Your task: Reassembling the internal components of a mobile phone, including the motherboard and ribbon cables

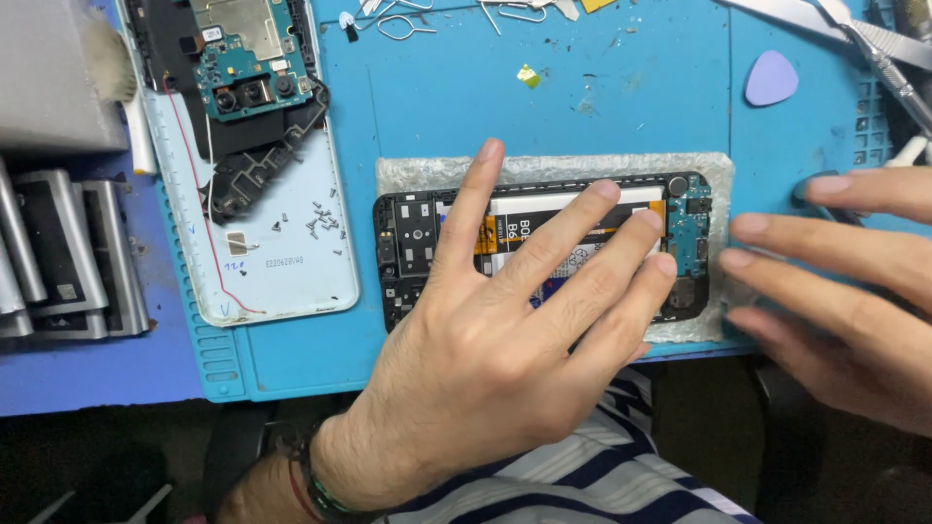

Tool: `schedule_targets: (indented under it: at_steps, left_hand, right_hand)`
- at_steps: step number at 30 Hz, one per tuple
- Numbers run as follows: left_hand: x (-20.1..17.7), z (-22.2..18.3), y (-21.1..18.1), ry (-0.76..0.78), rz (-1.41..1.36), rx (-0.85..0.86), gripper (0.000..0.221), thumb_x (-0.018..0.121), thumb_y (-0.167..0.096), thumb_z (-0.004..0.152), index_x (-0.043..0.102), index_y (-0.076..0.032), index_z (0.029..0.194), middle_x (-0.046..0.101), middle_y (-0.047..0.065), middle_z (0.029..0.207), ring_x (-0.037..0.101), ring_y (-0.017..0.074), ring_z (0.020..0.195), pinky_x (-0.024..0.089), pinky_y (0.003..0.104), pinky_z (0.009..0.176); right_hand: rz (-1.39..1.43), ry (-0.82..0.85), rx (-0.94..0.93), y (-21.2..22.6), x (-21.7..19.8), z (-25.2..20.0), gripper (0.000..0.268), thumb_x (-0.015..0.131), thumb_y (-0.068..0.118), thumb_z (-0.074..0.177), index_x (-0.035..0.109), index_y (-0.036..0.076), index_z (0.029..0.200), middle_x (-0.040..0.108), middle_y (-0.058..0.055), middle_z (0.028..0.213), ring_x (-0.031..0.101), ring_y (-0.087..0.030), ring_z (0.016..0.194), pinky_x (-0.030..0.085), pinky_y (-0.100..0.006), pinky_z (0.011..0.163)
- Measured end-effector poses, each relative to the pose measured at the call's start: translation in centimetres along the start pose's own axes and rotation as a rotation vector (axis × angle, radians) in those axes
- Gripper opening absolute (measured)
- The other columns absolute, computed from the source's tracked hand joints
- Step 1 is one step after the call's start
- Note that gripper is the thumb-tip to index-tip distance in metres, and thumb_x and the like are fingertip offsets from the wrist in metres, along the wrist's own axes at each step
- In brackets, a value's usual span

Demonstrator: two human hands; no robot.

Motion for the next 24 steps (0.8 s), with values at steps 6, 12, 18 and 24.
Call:
schedule_targets:
  at_steps: [6, 12, 18, 24]
  left_hand:
    - [-0.1, 0.0, 0.0, -0.011, -0.007, -0.01, 0.025, 0.055, -0.011, 0.116, 0.076, -0.002, 0.123, 0.074, 0.017, 0.135, 0.072, 0.0377, 0.131, 0.042, 0.081, 0.116]
    - [0.0, 0.1, -0.1, -0.01, -0.002, -0.003, 0.024, 0.055, -0.011, 0.116, 0.076, -0.002, 0.124, 0.074, 0.016, 0.135, 0.073, 0.0379, 0.131, 0.043, 0.081, 0.116]
    - [-0.1, 0.2, -0.1, -0.014, -0.003, 0.0, 0.023, 0.057, -0.012, 0.115, 0.076, -0.002, 0.124, 0.075, 0.016, 0.133, 0.073, 0.0383, 0.13, 0.043, 0.081, 0.115]
    - [-0.3, 0.3, -0.4, -0.016, 0.032, 0.025, 0.026, 0.055, -0.011, 0.116, 0.078, -0.002, 0.123, 0.075, 0.016, 0.133, 0.073, 0.0385, 0.128, 0.049, 0.075, 0.115]
  right_hand:
    - [-0.094, 0.029, -0.104, 1.5, 0.0, 2.6, 0.045, 0.07, 0.041, 0.101, 0.076, 0.01, 0.133, 0.075, -0.009, 0.143, 0.068, -0.052, 0.133, 0.057, -0.07, 0.111]
    - [-0.061, -0.008, -0.11, 1.8, -0.3, 3.1, 0.048, 0.075, 0.045, 0.098, 0.079, 0.006, 0.125, 0.078, -0.012, 0.137, 0.07, -0.051, 0.126, 0.059, -0.066, 0.106]
    - [-0.005, -0.025, -0.104, 2.1, -0.5, 3.5, 0.04, 0.076, 0.032, 0.097, 0.078, 0.003, 0.123, 0.078, -0.018, 0.133, 0.072, -0.054, 0.125, 0.059, -0.064, 0.107]
    - [-0.032, -0.04, -0.05, 2.7, -0.9, 3.8, 0.036, 0.071, 0.028, 0.097, 0.08, 0.004, 0.122, 0.079, -0.016, 0.134, 0.072, -0.053, 0.128, 0.059, -0.067, 0.106]
Point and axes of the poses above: each hand's wrist, its own z-axis towards the middle knuckle, its own x-axis out of the palm, y = z × x, the point moved 9 cm from there along z, towards the middle knuckle
